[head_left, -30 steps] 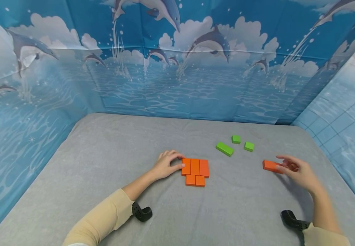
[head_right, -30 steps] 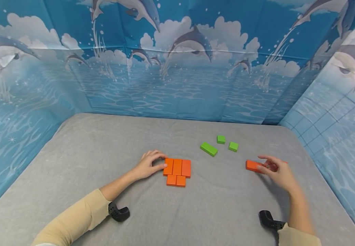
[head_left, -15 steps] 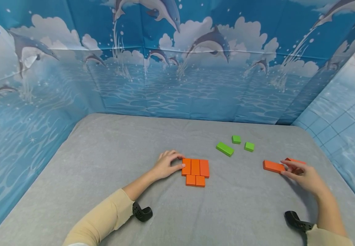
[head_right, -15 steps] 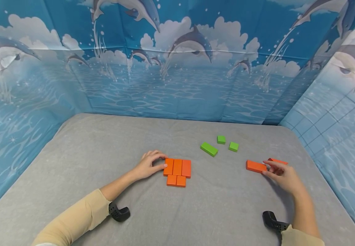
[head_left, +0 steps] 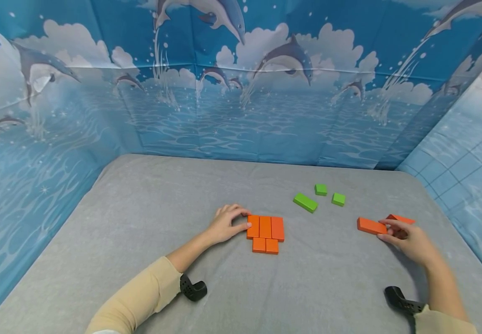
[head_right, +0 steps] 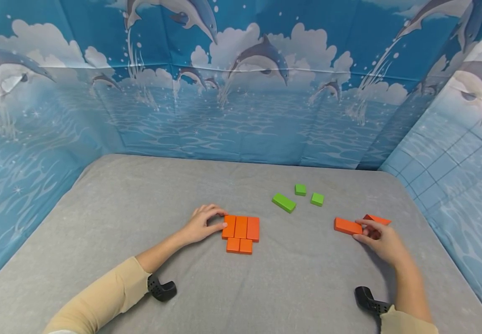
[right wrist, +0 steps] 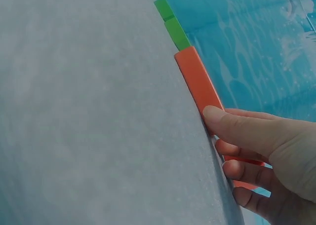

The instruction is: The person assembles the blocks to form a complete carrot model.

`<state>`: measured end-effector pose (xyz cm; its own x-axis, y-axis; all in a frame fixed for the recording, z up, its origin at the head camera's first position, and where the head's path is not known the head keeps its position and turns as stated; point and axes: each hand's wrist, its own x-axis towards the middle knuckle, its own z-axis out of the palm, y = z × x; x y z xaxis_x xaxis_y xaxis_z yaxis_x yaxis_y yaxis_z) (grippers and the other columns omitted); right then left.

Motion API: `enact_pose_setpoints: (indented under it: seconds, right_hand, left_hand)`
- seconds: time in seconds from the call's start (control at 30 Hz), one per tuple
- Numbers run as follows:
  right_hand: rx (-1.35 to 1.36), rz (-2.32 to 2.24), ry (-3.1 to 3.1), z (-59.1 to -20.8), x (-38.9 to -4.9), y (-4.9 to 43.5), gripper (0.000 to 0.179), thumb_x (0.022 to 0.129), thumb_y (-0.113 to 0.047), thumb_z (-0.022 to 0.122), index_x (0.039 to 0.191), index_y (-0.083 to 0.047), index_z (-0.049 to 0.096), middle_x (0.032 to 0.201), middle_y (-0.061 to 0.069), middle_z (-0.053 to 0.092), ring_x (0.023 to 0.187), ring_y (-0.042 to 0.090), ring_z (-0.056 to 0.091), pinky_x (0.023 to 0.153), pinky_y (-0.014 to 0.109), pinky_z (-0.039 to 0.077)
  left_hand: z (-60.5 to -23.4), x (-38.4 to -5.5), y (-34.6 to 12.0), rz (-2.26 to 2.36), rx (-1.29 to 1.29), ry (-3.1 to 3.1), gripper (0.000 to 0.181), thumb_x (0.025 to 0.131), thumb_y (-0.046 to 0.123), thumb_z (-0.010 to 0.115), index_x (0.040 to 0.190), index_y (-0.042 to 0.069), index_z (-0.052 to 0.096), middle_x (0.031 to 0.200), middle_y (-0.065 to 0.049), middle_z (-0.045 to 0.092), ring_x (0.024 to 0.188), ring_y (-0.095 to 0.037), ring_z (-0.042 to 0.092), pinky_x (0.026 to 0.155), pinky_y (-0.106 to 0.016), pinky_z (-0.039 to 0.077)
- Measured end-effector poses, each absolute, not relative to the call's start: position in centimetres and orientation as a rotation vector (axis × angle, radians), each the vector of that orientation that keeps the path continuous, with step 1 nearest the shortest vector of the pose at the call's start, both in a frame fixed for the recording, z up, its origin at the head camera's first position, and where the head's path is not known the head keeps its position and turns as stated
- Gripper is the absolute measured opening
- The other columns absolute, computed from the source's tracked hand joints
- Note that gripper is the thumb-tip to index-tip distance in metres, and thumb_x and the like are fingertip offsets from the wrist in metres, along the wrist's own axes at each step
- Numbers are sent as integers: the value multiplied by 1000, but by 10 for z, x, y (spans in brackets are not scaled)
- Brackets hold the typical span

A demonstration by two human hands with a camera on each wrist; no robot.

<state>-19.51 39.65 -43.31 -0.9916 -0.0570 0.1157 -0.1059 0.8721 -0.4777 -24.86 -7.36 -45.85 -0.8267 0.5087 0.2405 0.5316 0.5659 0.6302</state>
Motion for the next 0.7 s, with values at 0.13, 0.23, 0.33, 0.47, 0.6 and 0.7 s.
enact_pose_setpoints:
  seconds: [0.13,0.23,0.33,0.47,0.6,0.7]
  right_hand:
    - [158,773,-2911,-433,-195,396,40,83,-23,69,109,5,58,79,4,49,63,3,40,54,22,35]
    - [221,780,-2885,-430,-195,394,38,81,-19,70,108,4,59,79,4,51,63,0,42,54,22,36]
    - [301,797,-2864,-424,-196,387,37,80,-17,71,109,3,59,82,4,55,66,-2,45,55,21,39]
    - [395,887,-2832,-412,-198,365,36,81,-14,70,110,3,59,83,5,57,67,1,47,58,20,40]
    - [511,977,-2784,-405,-198,332,34,80,-11,71,109,2,59,77,1,56,67,5,48,58,22,40]
    - [618,1033,-2743,-403,-198,304,33,78,-9,72,107,0,60,75,-2,55,67,6,48,60,23,40]
  left_hand:
    - [-459,-249,-73,-1128,-916,-2752,32,87,32,61,115,17,61,113,-1,55,108,-21,43,94,-43,27]
    - [-459,-248,-74,-1132,-923,-2745,31,88,31,61,115,17,61,112,-2,55,107,-21,44,94,-43,27]
    - [-459,-248,-75,-1133,-920,-2744,31,88,31,61,115,17,61,113,-1,55,108,-21,43,94,-43,27]
    - [-459,-249,-75,-1134,-925,-2735,31,88,32,61,115,17,61,112,-1,55,107,-21,44,94,-44,27]
    - [-460,-250,-75,-1130,-935,-2727,31,88,32,61,115,17,61,111,-1,55,106,-21,44,93,-44,27]
    - [-461,-250,-75,-1124,-936,-2730,31,88,32,61,115,17,61,111,0,55,106,-20,44,93,-44,27]
